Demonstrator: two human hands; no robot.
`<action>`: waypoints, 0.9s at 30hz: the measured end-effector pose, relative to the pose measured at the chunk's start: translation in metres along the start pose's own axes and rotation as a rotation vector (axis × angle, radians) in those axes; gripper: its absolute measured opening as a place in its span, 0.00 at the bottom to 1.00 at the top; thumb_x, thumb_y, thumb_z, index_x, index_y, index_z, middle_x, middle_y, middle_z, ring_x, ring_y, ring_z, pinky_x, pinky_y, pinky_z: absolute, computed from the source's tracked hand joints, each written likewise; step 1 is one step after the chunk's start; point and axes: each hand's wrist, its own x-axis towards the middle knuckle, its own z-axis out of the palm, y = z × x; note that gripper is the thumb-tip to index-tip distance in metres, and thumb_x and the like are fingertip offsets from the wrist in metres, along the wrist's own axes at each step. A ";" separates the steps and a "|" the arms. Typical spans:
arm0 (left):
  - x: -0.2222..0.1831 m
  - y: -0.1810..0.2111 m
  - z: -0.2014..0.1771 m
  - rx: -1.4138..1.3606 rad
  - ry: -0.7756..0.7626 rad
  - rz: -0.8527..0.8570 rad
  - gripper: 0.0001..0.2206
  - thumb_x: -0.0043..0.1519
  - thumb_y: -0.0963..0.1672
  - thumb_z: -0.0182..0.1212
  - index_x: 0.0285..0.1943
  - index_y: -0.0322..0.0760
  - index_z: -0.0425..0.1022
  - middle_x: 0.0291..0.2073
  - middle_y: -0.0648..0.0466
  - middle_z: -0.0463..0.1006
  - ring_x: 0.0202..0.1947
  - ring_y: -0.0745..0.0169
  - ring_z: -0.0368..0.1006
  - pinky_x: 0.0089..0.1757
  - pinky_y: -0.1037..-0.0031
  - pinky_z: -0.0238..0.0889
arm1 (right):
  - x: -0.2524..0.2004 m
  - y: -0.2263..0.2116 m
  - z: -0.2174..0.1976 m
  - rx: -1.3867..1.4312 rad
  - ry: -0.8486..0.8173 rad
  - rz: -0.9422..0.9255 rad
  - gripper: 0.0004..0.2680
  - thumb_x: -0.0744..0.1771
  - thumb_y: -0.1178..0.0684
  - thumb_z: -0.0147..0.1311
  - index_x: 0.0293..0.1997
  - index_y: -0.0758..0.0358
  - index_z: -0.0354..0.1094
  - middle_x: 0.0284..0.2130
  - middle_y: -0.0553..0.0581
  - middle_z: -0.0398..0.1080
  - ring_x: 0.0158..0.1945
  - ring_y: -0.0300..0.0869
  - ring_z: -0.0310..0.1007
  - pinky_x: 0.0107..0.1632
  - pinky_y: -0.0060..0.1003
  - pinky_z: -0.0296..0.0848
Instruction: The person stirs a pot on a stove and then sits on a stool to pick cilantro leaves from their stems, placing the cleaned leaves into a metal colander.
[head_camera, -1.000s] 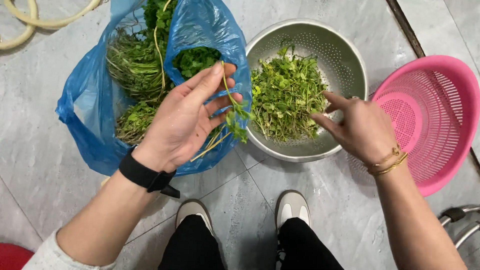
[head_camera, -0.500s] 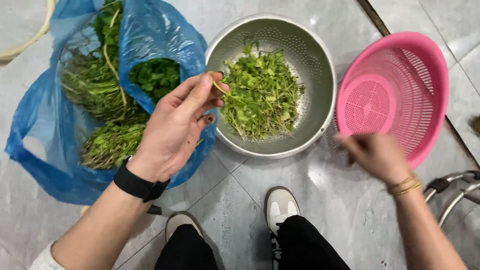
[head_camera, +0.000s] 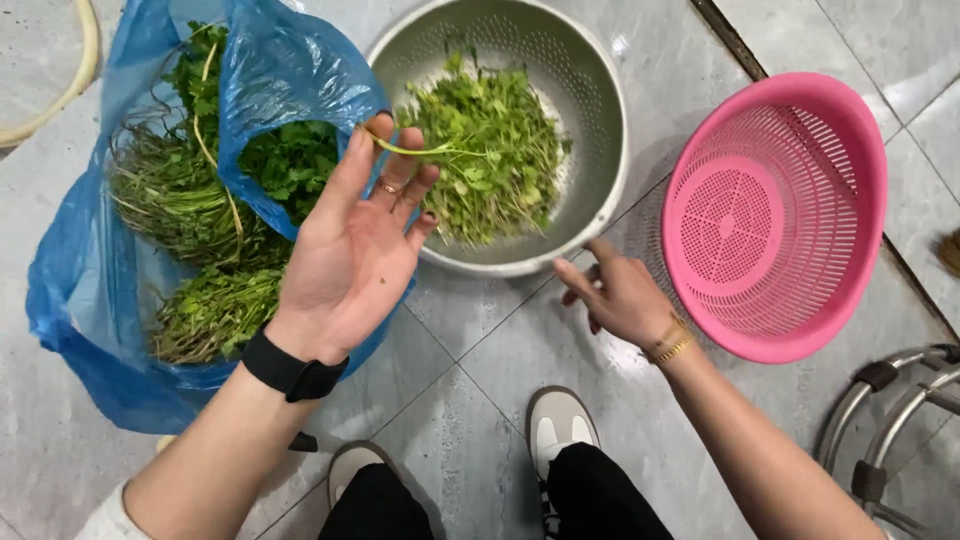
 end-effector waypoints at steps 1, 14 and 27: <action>0.002 -0.001 0.001 -0.008 0.045 0.003 0.12 0.79 0.51 0.75 0.69 0.57 0.84 0.65 0.61 0.84 0.65 0.59 0.80 0.59 0.64 0.67 | 0.009 -0.006 -0.001 -0.025 -0.002 -0.079 0.30 0.75 0.27 0.48 0.85 0.54 0.64 0.40 0.51 0.95 0.18 0.47 0.88 0.43 0.48 0.92; 0.030 -0.044 0.016 0.537 0.093 0.144 0.13 0.82 0.48 0.66 0.69 0.41 0.88 0.60 0.60 0.87 0.53 0.70 0.77 0.53 0.72 0.71 | -0.028 0.107 -0.058 -0.376 0.391 0.336 0.41 0.65 0.23 0.74 0.88 0.45 0.63 0.81 0.69 0.62 0.71 0.66 0.78 0.50 0.79 0.87; 0.099 -0.237 0.028 1.867 -1.115 1.023 0.02 0.74 0.46 0.73 0.47 0.55 0.87 0.48 0.59 0.80 0.53 0.53 0.73 0.55 0.56 0.64 | -0.105 0.063 0.073 -0.408 0.258 -0.186 0.30 0.69 0.33 0.74 0.80 0.57 0.77 0.56 0.68 0.79 0.62 0.65 0.83 0.62 0.63 0.85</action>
